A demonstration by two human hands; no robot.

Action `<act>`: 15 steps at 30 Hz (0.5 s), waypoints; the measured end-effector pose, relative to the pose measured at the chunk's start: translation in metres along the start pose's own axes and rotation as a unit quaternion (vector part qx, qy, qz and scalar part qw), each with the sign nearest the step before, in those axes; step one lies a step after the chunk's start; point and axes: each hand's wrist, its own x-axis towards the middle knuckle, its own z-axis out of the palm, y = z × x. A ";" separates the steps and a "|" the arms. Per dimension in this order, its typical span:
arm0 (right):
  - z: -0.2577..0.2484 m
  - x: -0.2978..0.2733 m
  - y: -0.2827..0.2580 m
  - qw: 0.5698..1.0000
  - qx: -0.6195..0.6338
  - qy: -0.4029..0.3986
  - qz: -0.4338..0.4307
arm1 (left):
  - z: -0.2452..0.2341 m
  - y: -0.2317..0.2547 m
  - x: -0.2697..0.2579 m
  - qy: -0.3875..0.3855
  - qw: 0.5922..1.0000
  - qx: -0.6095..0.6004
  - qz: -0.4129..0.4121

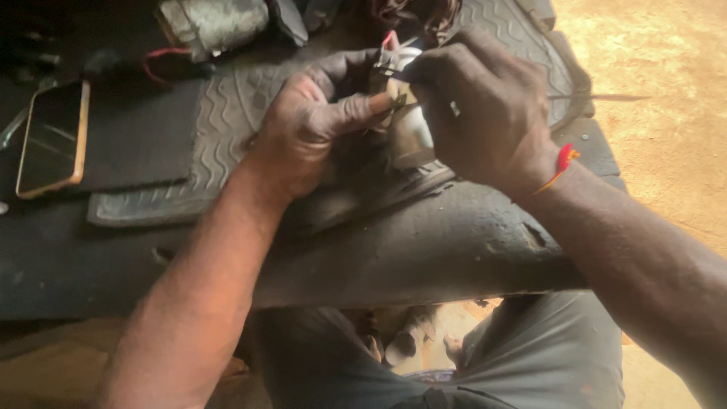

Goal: The person is repairing a cylindrical electrical component, likely a starter motor, on a workbench. They use a screwdriver to adjust internal parts and connect wires to the terminals.

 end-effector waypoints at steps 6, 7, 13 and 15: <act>0.002 -0.006 0.003 0.999 -0.024 0.025 -0.033 | -0.010 -0.008 0.000 -0.015 1.000 0.001 0.024; 0.003 -0.008 0.003 0.998 -0.034 0.019 -0.043 | -0.013 -0.010 0.000 -0.025 0.999 0.004 0.034; 0.009 -0.015 0.008 0.996 -0.044 -0.021 -0.071 | -0.015 -0.017 -0.003 -0.017 0.999 0.016 0.031; 0.009 -0.016 0.006 0.997 -0.035 -0.025 -0.071 | -0.015 -0.019 0.000 -0.011 1.000 -0.013 0.026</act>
